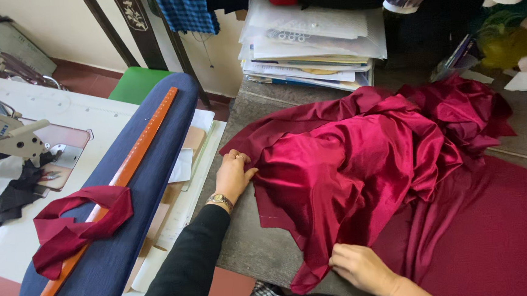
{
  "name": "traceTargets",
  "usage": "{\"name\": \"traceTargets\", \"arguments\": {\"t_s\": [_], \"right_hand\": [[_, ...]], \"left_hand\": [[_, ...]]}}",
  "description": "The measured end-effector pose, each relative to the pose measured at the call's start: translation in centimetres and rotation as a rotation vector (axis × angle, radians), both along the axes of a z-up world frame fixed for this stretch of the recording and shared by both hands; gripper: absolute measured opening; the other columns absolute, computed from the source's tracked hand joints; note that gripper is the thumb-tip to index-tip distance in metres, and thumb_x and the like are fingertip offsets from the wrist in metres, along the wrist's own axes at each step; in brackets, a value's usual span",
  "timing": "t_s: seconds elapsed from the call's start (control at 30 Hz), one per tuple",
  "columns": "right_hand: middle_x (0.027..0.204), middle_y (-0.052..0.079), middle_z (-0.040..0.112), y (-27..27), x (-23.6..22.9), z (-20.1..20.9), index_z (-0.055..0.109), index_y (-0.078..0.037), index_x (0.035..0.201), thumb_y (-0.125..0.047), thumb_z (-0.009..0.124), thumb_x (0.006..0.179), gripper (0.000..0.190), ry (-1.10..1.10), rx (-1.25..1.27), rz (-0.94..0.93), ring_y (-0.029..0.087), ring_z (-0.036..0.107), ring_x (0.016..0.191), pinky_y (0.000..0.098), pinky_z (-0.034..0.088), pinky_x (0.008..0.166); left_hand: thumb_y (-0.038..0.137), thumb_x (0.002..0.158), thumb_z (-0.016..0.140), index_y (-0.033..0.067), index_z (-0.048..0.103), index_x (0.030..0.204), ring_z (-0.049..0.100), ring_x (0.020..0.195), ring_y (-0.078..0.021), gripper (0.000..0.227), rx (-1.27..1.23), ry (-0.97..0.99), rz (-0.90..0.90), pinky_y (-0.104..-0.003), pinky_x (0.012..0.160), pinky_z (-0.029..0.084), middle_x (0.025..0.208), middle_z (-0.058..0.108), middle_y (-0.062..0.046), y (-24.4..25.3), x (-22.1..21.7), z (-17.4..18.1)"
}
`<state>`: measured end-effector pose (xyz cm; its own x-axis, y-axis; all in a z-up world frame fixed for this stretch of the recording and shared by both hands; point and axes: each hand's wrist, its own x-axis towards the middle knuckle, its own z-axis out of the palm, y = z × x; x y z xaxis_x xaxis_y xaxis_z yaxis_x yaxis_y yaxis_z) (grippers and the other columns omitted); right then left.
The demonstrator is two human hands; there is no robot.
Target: The person folds a large piece of maroon fabric on a wooden table, smoothing it out and aligning the edges. They then pick up a smaller piece of the same fabric, fold it, and place it on top of the larger folded piece.
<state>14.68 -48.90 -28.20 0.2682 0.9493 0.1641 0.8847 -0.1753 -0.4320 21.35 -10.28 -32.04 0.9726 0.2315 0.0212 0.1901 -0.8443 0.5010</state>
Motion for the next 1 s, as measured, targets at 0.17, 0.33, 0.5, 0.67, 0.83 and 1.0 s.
{"name": "traceTargets", "arguments": {"t_s": [0.17,0.33,0.5,0.67,0.83,1.0], "right_hand": [[0.074,-0.004,0.067,2.3,4.3,8.5,0.067,-0.016,0.081,-0.013,0.065,0.083,0.004,0.476,0.077,-0.483,0.009,0.063,0.066,0.0230,0.047,0.067],[0.075,0.004,0.069,5.1,7.8,15.4,0.064,-0.019,0.104,-0.006,0.060,0.079,0.028,0.320,0.151,-0.496,0.025,0.070,0.074,0.0377,0.056,0.070],[0.103,0.011,0.061,7.3,8.6,16.9,0.060,-0.011,0.116,0.005,0.058,0.072,0.047,0.171,0.187,-0.304,0.033,0.065,0.096,0.0444,0.054,0.082],[0.104,0.012,0.061,7.9,9.7,18.4,0.063,-0.007,0.111,0.010,0.052,0.072,0.044,0.153,0.250,-0.236,0.035,0.064,0.096,0.0441,0.053,0.085],[0.090,0.002,0.070,7.3,10.9,18.7,0.074,-0.016,0.095,-0.001,0.065,0.078,0.025,0.275,0.239,-0.304,0.022,0.069,0.083,0.0352,0.054,0.077],[0.073,0.000,0.075,8.2,11.6,21.6,0.078,-0.015,0.092,-0.007,0.069,0.081,0.017,0.581,0.137,-0.341,0.005,0.061,0.068,0.0286,0.055,0.067]], "left_hand": [[0.014,0.083,0.057,0.0050,0.061,0.078,0.062,0.075,-0.0344,0.011,-0.095,-0.157,0.021,-0.046,0.071,0.049,0.080,0.063,-0.015,0.9,1.5,1.3],[0.029,0.079,0.066,0.0120,0.062,0.084,0.064,0.090,-0.0356,0.018,-0.004,-0.048,-0.006,-0.045,0.081,0.052,0.086,0.060,-0.012,1.0,2.7,0.7],[0.028,0.069,0.074,0.0115,0.060,0.079,0.059,0.101,-0.0277,0.024,0.237,0.065,-0.035,-0.039,0.078,0.058,0.099,0.055,-0.008,-0.3,2.1,-0.4],[0.021,0.074,0.071,0.0100,0.069,0.075,0.065,0.086,-0.0378,0.011,-0.053,-0.069,0.008,-0.046,0.076,0.053,0.079,0.062,-0.015,2.9,3.1,-1.4],[0.028,0.081,0.070,0.0160,0.070,0.088,0.066,0.093,-0.0353,0.014,-0.257,-0.029,0.042,-0.045,0.079,0.051,0.086,0.069,-0.013,2.6,4.0,3.7],[0.024,0.091,0.063,0.0165,0.063,0.102,0.067,0.096,-0.0326,0.014,-0.400,-0.128,-0.094,-0.044,0.079,0.054,0.093,0.072,-0.012,-1.6,3.5,12.2]]}}
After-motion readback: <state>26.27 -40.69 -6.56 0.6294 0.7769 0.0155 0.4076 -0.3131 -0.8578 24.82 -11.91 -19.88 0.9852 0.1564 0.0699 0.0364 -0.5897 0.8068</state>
